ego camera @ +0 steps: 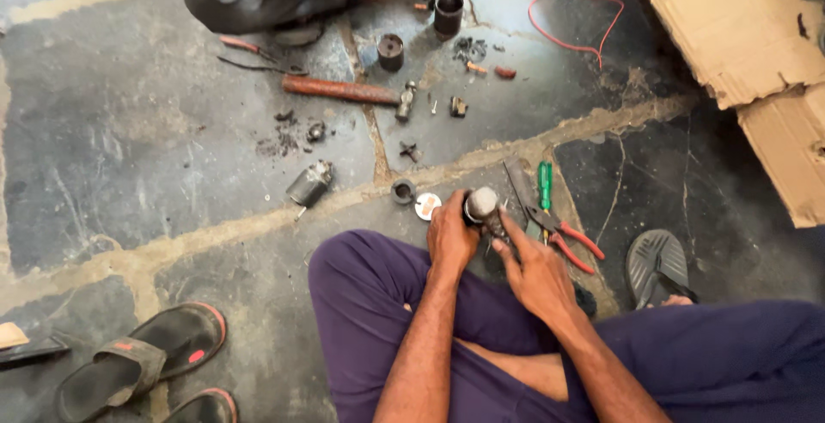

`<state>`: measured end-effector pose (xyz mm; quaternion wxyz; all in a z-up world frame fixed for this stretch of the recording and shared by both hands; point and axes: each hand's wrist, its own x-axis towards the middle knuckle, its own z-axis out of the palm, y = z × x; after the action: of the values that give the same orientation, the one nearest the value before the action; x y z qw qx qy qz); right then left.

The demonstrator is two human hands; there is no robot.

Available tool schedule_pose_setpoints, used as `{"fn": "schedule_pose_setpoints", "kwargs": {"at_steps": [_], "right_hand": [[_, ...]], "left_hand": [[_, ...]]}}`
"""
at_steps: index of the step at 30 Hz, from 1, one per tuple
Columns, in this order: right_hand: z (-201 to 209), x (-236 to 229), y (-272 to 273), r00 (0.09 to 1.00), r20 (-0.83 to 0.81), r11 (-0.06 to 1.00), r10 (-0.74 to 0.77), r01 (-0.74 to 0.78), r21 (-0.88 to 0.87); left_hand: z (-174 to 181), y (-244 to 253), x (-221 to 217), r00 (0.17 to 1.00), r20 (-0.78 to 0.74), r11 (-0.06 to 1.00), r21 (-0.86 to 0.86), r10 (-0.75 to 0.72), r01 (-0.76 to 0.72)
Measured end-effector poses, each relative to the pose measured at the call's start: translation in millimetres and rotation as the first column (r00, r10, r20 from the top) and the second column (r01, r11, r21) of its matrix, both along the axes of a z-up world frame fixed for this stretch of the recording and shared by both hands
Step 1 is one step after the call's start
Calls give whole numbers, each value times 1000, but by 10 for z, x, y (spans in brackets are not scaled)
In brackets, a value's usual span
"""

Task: The person sits on the floor and uses a hammer and a metal rod to strike and shape small cylindrical metal parts. They repeatedly pick up the parts, position them, and hammer them while another person works nearby.

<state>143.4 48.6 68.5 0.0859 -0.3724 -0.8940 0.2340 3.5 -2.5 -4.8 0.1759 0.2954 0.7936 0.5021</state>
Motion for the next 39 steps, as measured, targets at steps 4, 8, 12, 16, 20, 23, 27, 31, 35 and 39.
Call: {"fn": "schedule_pose_setpoints", "kwargs": {"at_steps": [4, 8, 12, 16, 20, 23, 27, 31, 35, 39], "right_hand": [[83, 77, -46, 979, -199, 995, 43, -23, 99], [80, 12, -65, 991, -132, 998, 26, -19, 57], [22, -44, -12, 999, -40, 1000, 12, -12, -16], [-14, 83, -29, 995, -23, 991, -98, 95, -92], [3, 110, -32, 953, -302, 995, 30, 0, 99], [-39, 49, -15, 995, -101, 999, -3, 6, 37], [-105, 12, 27, 990, -135, 998, 47, -50, -22], [-64, 173, 135, 990, -119, 995, -75, 81, 53], [75, 161, 607, 965, -243, 966, -97, 150, 211], [-12, 308, 1066, 950, -114, 919, -292, 312, 240]], "left_hand": [[31, 12, -7, 999, 32, 1000, -19, 14, -13], [42, -4, -12, 999, 45, 999, -38, 9, -7], [41, 15, -12, 1000, 29, 1000, -16, 2, -1], [-21, -6, 20, 1000, -19, 1000, -24, -6, 6], [-35, 15, -3, 1000, 15, 999, -52, -14, 15], [-39, 21, -2, 1000, -19, 999, -42, 0, -1], [-19, 32, -21, 1000, 3, 996, -84, -21, 21], [-36, 8, 43, 1000, 8, 998, -65, -13, 14], [1, 12, 6, 1000, -9, 997, -67, -29, 29], [32, -9, 43, 999, -11, 999, -14, -43, 43]]}}
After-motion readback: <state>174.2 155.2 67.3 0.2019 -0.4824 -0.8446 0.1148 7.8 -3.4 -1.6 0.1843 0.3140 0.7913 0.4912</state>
